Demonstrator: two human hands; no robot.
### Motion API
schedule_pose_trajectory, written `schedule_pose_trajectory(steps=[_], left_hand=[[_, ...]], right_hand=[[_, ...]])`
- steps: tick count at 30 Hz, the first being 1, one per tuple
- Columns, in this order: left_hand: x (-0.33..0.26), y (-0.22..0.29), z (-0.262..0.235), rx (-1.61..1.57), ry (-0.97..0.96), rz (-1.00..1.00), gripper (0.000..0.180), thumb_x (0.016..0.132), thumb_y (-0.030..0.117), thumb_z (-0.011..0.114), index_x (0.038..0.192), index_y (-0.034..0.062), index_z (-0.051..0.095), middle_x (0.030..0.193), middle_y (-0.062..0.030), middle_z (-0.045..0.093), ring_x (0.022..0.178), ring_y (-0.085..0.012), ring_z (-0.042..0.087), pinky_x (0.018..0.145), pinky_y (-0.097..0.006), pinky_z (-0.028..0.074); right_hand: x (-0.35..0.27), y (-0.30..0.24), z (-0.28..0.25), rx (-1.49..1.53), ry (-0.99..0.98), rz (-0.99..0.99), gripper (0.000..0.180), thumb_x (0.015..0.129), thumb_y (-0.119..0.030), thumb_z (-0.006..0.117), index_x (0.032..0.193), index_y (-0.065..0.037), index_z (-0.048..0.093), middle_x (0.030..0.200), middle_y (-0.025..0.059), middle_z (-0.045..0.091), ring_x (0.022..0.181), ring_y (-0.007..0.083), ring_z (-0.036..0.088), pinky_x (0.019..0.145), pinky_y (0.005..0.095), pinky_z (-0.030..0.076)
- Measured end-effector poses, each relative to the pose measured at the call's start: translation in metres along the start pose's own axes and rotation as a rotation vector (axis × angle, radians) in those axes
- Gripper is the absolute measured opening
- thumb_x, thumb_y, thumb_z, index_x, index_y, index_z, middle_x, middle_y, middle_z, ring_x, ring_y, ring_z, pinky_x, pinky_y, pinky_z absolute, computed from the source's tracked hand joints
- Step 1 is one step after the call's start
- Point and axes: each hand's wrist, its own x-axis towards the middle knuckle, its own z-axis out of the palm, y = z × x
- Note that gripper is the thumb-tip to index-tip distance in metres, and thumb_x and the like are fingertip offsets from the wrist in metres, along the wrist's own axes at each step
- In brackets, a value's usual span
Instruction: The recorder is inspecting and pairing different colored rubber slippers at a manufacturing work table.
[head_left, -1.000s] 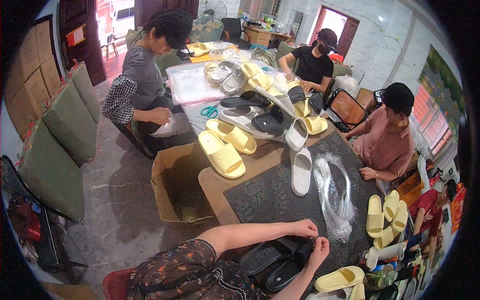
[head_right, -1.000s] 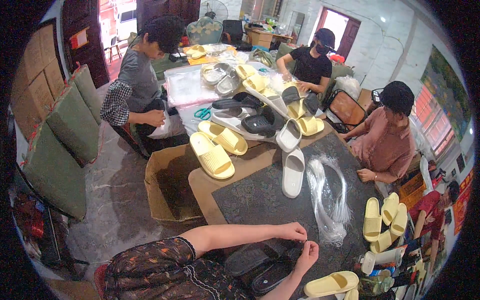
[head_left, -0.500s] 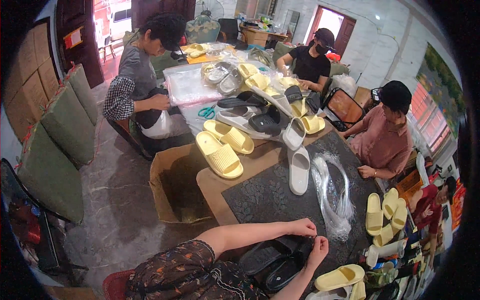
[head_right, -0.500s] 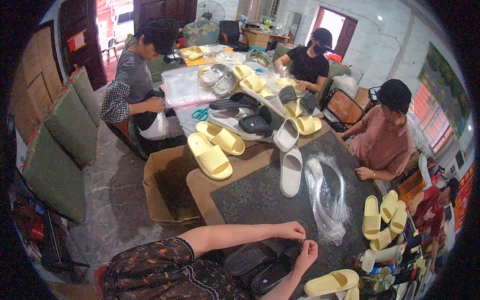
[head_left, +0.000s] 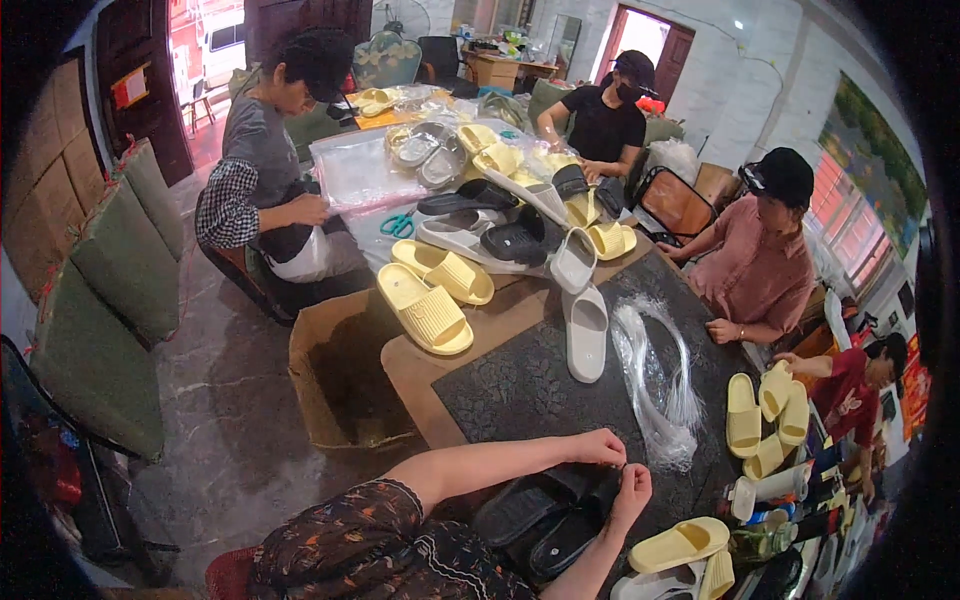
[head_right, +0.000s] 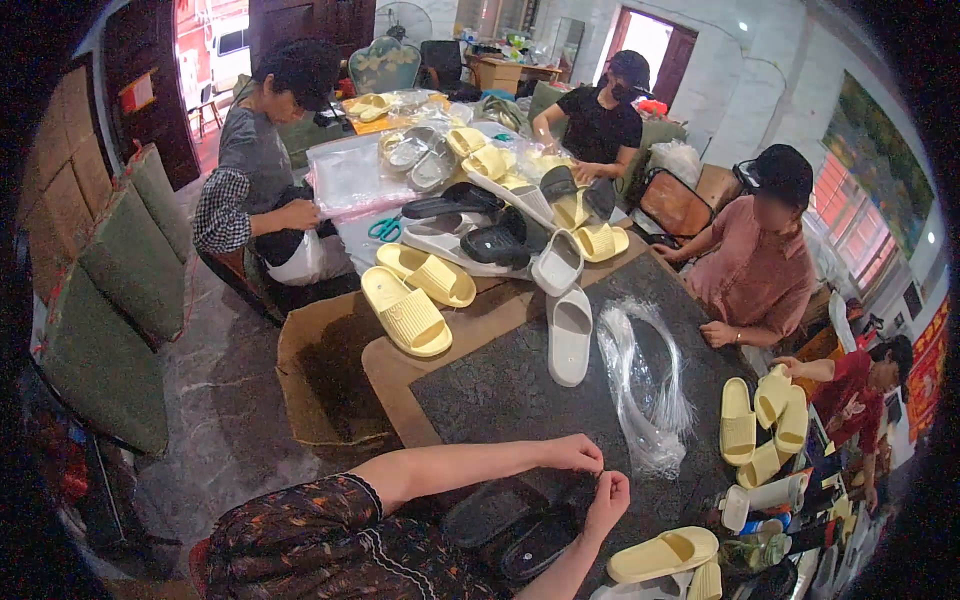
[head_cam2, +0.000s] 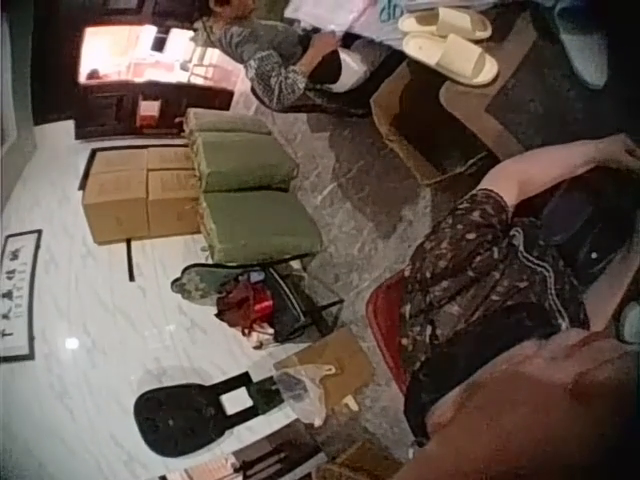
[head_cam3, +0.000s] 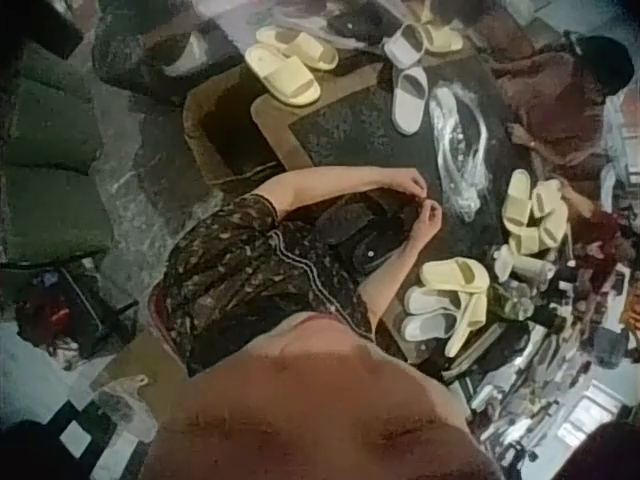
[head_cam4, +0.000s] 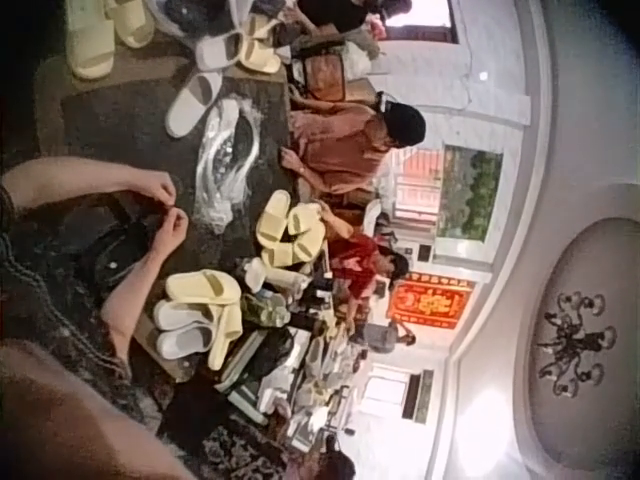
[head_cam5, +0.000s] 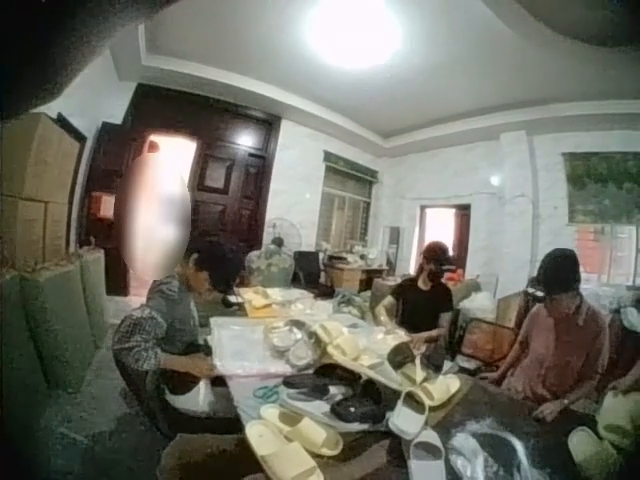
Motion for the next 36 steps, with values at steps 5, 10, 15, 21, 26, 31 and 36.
schedule_pose_trajectory(steps=[5,10,15,21,26,31,36], left_hand=[[0.005,0.004,0.0,0.15,0.008,0.028,0.021,0.083,0.023,0.062,0.083,0.0031,0.069,0.071,0.0034,0.062,0.069,-0.0067,0.053,0.061,-0.025,0.043],[0.008,-0.008,-0.009,0.055,-0.005,-0.045,0.019,0.085,0.021,0.062,0.085,0.0034,0.069,0.078,0.0044,0.062,0.073,-0.0052,0.053,0.064,-0.024,0.043],[0.005,0.003,-0.004,0.067,0.022,-0.05,0.019,0.086,0.022,0.063,0.085,0.004,0.069,0.075,0.0042,0.06,0.069,-0.0042,0.05,0.062,-0.021,0.04],[0.005,0.003,0.002,0.028,0.041,-0.069,0.02,0.088,0.022,0.061,0.085,0.0041,0.068,0.074,0.0044,0.06,0.068,-0.004,0.05,0.061,-0.021,0.039],[0.003,0.0,-0.002,-0.009,0.008,-0.015,0.02,0.088,0.022,0.061,0.086,0.0042,0.068,0.073,0.0062,0.059,0.065,-0.0023,0.048,0.058,-0.019,0.037],[0.003,0.006,0.001,-0.015,0.027,-0.021,0.019,0.088,0.022,0.061,0.086,0.0052,0.069,0.071,0.0079,0.056,0.063,-0.0012,0.045,0.055,-0.019,0.034],[0.001,0.014,0.001,-0.004,0.015,-0.046,0.018,0.088,0.022,0.061,0.086,0.0052,0.069,0.071,0.008,0.055,0.063,-0.0012,0.045,0.056,-0.019,0.035]], right_hand=[[0.002,0.007,-0.012,-0.057,-0.006,0.008,0.007,0.089,-0.008,0.059,0.084,-0.003,0.057,0.075,-0.0039,0.053,0.066,0.0042,0.045,0.06,0.0183,0.036],[0.005,-0.004,0.003,-0.084,0.045,0.014,0.009,0.088,-0.01,0.06,0.086,-0.002,0.06,0.076,-0.0019,0.058,0.07,0.0062,0.051,0.063,0.021,0.041],[0.003,-0.003,0.003,-0.029,0.04,0.046,0.007,0.088,-0.01,0.061,0.087,-0.003,0.059,0.077,-0.0022,0.059,0.071,0.0054,0.053,0.065,0.0208,0.043],[0.0,-0.006,0.002,-0.012,0.074,0.022,0.005,0.088,-0.008,0.06,0.088,-0.003,0.059,0.077,-0.0051,0.057,0.07,0.0022,0.05,0.063,0.0173,0.04],[0.0,-0.004,0.002,0.013,0.058,0.05,0.006,0.089,-0.009,0.06,0.088,-0.003,0.059,0.078,-0.0043,0.057,0.071,0.0023,0.051,0.064,0.0174,0.041],[0.001,-0.001,0.001,-0.008,0.04,0.042,0.006,0.089,-0.009,0.06,0.089,-0.003,0.059,0.079,-0.0041,0.058,0.071,0.0024,0.051,0.065,0.0175,0.041],[0.002,-0.002,0.0,0.033,0.042,0.047,0.009,0.089,-0.01,0.061,0.091,-0.002,0.059,0.081,-0.0025,0.06,0.072,0.0034,0.053,0.065,0.0188,0.043]])
